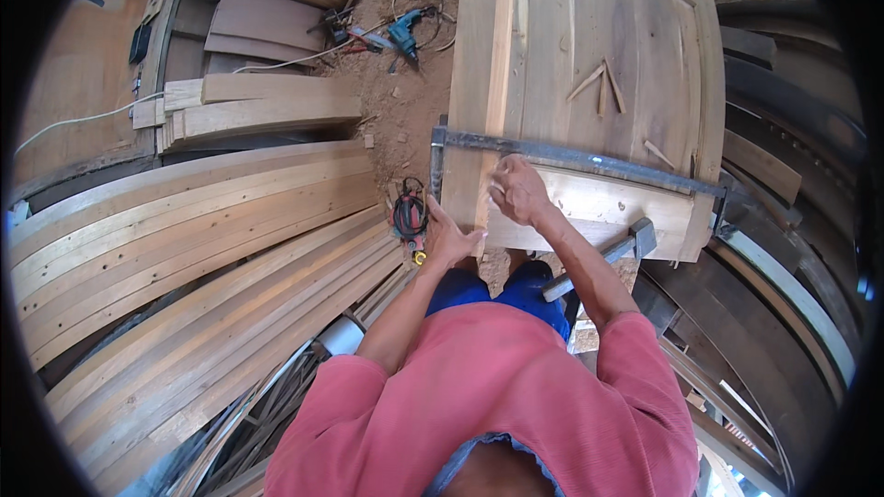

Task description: The person secures a wooden panel onto a larger wooden door frame using a long metal clamp and a hammer, then uses a drill on the joint.

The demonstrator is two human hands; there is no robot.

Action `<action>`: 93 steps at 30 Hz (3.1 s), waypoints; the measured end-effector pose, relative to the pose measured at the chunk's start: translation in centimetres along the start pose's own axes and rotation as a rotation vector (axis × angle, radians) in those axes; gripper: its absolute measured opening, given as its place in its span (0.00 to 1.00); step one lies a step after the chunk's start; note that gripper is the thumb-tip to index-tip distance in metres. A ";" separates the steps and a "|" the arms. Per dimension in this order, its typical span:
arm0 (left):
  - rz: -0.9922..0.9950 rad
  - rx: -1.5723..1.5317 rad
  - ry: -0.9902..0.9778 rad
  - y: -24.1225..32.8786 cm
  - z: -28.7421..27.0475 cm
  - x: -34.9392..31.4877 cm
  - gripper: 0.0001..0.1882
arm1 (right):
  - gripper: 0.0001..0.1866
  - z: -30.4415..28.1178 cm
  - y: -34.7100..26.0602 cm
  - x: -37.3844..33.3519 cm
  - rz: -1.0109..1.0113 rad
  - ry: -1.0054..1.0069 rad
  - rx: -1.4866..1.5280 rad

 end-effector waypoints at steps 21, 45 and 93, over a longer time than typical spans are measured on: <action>0.020 -0.874 -0.299 -7.0 4.4 -0.3 0.37 | 0.18 -4.9 4.6 -16.1 0.820 0.247 -0.029; -0.052 -1.218 -0.162 -6.7 2.2 4.8 0.32 | 0.38 -3.8 12.1 -25.8 1.230 0.739 0.064; -0.225 -0.045 0.259 7.5 -3.0 5.5 0.61 | 0.30 -4.0 12.0 -26.0 1.047 0.801 0.136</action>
Point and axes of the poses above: each hand's wrist, its own x-axis towards the middle knuckle, its own z-axis out of the palm, y = z × x, the point moved 2 cm from there along x, towards the middle knuckle, and after that the axes turned 13 degrees about x, right-handed, at the moved point
